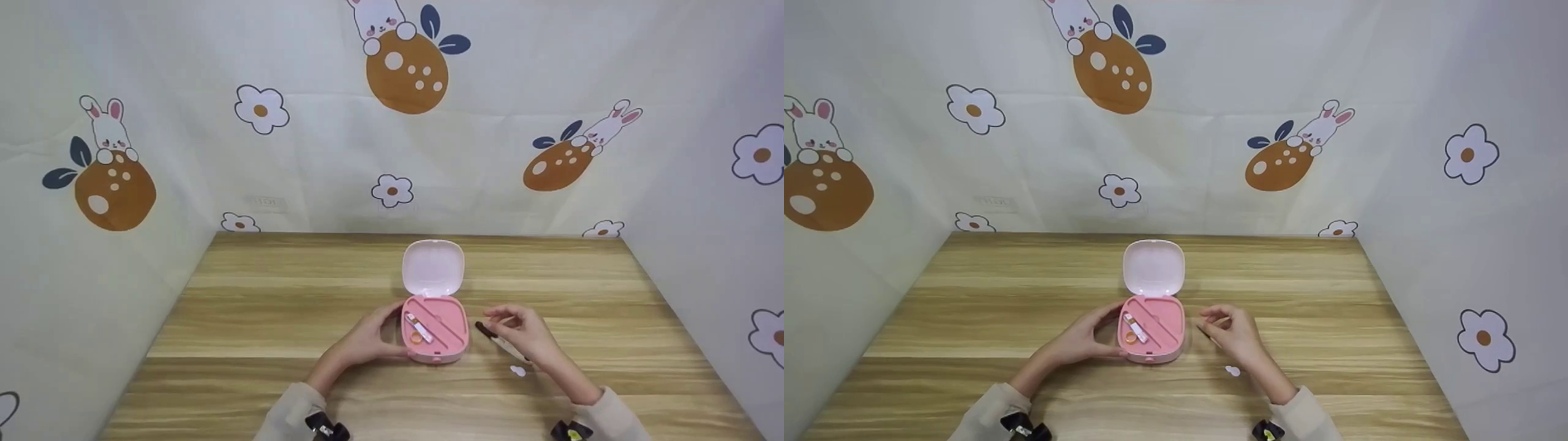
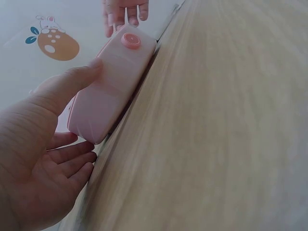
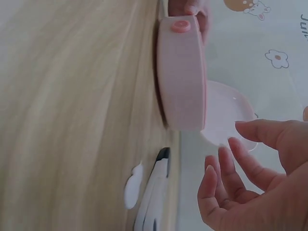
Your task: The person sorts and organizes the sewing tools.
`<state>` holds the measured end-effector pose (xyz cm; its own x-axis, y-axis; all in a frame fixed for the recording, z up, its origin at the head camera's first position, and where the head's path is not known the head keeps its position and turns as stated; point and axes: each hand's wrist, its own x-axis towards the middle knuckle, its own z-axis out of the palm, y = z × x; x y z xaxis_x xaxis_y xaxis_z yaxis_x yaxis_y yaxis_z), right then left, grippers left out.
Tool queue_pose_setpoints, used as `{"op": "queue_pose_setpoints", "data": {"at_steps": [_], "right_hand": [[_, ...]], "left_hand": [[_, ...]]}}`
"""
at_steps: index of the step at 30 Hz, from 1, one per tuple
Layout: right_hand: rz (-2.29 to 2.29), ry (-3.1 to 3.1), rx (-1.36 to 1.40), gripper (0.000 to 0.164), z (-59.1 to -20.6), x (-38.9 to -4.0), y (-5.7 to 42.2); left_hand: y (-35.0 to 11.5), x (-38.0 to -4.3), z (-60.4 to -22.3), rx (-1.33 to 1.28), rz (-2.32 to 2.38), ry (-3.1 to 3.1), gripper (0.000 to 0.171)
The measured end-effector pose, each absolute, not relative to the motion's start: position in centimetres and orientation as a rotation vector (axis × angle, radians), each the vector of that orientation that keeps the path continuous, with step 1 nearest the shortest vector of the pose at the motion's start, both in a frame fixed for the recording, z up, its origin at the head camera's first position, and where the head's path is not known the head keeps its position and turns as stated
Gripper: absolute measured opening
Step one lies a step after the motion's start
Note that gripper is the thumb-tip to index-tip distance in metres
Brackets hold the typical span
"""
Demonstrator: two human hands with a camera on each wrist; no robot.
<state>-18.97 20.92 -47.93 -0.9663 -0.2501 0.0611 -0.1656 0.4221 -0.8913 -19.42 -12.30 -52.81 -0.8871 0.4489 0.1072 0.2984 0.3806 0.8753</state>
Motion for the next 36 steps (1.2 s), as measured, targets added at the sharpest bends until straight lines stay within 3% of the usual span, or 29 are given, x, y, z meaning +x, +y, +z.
{"op": "queue_pose_setpoints", "data": {"at_steps": [36], "right_hand": [[-1.494, 2.535, -0.477, 0.027, -50.7, -19.5, 23.8]], "left_hand": [[-12.3, -19.5, -52.9, 0.684, 1.545, 2.462, 0.1]]}}
